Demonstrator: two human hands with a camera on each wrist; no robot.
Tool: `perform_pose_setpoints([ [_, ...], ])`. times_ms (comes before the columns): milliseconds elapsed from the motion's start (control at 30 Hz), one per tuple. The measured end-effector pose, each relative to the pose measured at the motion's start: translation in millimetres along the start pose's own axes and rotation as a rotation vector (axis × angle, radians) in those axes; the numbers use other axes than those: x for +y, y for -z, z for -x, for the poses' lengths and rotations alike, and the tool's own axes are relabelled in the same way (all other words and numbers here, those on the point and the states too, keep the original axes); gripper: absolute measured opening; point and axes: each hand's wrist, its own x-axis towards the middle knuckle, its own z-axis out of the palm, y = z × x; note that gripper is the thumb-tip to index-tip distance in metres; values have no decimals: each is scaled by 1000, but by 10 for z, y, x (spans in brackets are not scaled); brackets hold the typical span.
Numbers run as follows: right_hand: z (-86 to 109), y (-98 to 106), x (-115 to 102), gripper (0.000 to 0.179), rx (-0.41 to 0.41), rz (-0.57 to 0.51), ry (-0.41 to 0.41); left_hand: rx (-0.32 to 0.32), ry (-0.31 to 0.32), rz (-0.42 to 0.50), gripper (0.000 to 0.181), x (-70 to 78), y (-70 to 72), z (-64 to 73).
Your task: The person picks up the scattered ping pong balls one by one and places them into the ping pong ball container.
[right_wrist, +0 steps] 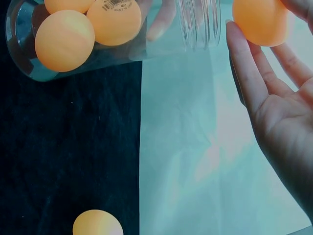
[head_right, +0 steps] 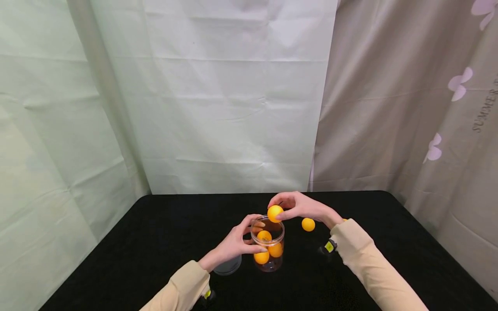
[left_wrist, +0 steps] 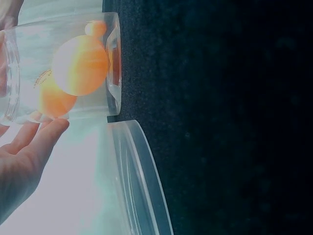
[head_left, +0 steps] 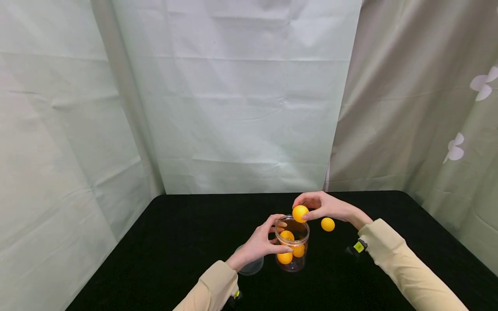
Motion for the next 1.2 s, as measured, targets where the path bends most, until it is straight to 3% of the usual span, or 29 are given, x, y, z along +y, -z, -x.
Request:
perform_pose_setpoints([
  [667,-31,-36,-7,30,-19,-1,20,-13,3,-4,64,35,-3,-5],
  [767,-30,-34,-10,30,-17,-2,19,-13,1,1,64,-13,-1,-21],
  [1033,-35,-33,3,31,-18,-5,23,-5,-13,-3,66,-324,-7,-102],
  [1200,-34,-30,7,32,-13,-19,37,-7,-30,-1,65,-330,-11,-103],
])
